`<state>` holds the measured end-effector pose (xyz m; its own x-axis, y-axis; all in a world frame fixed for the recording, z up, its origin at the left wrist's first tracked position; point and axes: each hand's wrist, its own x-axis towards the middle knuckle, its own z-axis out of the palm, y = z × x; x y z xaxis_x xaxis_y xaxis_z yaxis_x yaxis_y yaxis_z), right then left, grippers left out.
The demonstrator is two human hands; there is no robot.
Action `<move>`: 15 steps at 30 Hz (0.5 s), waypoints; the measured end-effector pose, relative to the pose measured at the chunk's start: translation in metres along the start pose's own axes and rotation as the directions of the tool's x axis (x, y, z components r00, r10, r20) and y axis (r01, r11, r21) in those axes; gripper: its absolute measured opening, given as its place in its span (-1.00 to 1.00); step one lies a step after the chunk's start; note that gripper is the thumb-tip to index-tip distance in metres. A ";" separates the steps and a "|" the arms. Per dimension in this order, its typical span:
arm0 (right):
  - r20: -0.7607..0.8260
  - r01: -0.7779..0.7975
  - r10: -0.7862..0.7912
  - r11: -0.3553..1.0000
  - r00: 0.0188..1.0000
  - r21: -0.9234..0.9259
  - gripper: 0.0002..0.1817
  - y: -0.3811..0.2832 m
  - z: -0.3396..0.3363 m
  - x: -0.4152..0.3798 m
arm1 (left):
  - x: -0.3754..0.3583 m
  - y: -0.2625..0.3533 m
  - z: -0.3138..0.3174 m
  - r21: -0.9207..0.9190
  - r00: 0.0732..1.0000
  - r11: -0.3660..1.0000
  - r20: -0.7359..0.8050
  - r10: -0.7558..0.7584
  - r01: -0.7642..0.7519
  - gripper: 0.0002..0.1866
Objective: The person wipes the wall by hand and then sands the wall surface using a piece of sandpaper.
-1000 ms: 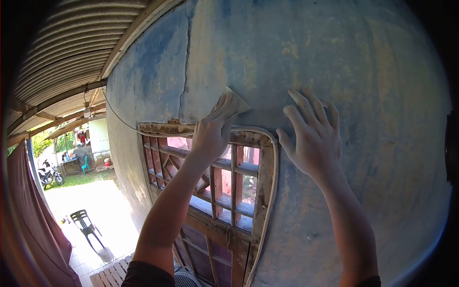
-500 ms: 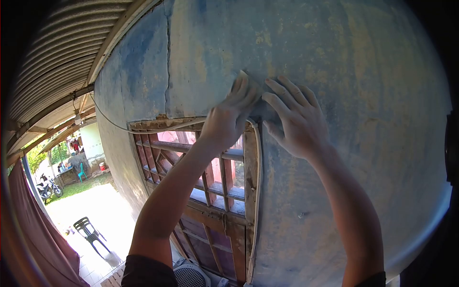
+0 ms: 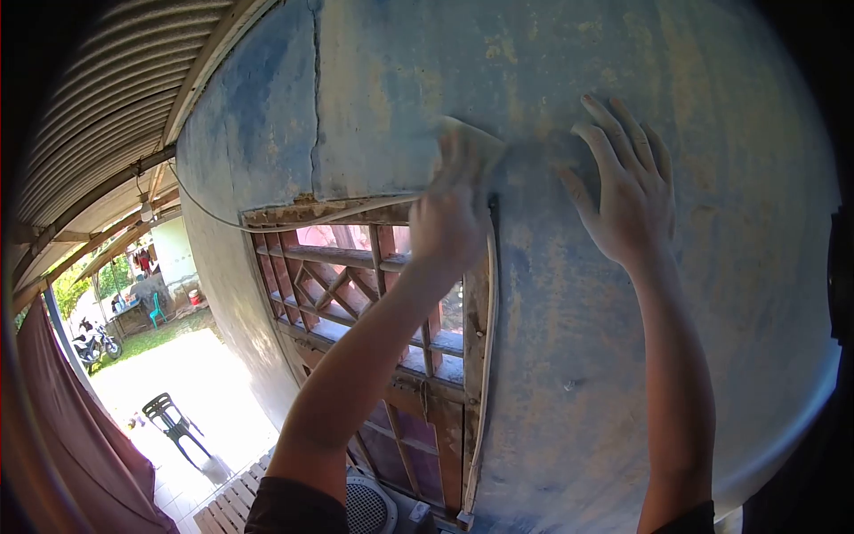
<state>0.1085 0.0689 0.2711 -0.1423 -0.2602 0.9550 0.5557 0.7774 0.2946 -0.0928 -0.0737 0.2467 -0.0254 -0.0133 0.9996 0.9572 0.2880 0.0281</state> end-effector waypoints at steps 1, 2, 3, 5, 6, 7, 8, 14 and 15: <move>-0.006 -0.012 0.012 1.000 1.000 -0.014 -0.52 0.001 0.000 -0.001 | -0.006 0.006 0.001 0.059 0.984 0.982 0.013 0.180 -0.181 -0.56; -0.015 -0.020 0.020 0.999 1.000 -0.028 -0.53 0.002 0.001 -0.002 | -0.009 0.008 0.000 0.116 0.936 0.929 0.032 0.351 -0.352 -0.55; -0.017 -0.009 0.009 1.000 1.000 -0.023 -0.53 0.003 0.001 -0.002 | -0.008 -0.007 0.001 0.123 0.939 0.931 0.027 0.343 -0.343 -0.55; -0.020 -0.016 0.015 0.999 1.000 -0.028 -0.53 0.004 0.002 -0.004 | -0.002 -0.052 -0.002 0.230 0.927 0.903 -0.012 0.376 -0.363 -0.55; -0.017 -0.005 0.005 1.000 1.000 -0.021 -0.53 0.003 0.004 -0.004 | -0.001 -0.066 -0.014 0.150 0.976 0.967 -0.030 0.215 -0.208 -0.54; -0.028 -0.003 0.002 1.000 1.000 -0.023 -0.53 0.003 0.005 -0.005 | 0.000 -0.072 -0.027 0.066 0.998 0.997 -0.036 0.045 -0.043 -0.53; -0.040 -0.004 0.003 1.000 0.999 -0.026 -0.52 0.003 0.005 -0.005 | 0.000 -0.072 -0.036 0.069 0.999 0.997 -0.037 0.037 -0.034 -0.53; -0.033 -0.021 0.020 0.999 0.999 -0.027 -0.52 0.000 0.003 -0.005 | 0.006 -0.020 -0.011 0.040 0.937 0.936 -0.014 -0.348 0.349 -0.51; -0.037 -0.018 0.017 1.000 0.999 -0.025 -0.52 0.000 0.003 -0.005 | -0.006 -0.012 0.004 0.075 0.984 0.993 -0.161 -0.077 0.090 -0.52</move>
<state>0.1068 0.0717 0.2668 -0.1023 -0.2676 0.9581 0.5788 0.7673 0.2761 -0.1051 -0.0727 0.2401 -0.0525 -0.1896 0.9804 0.9267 0.3566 0.1186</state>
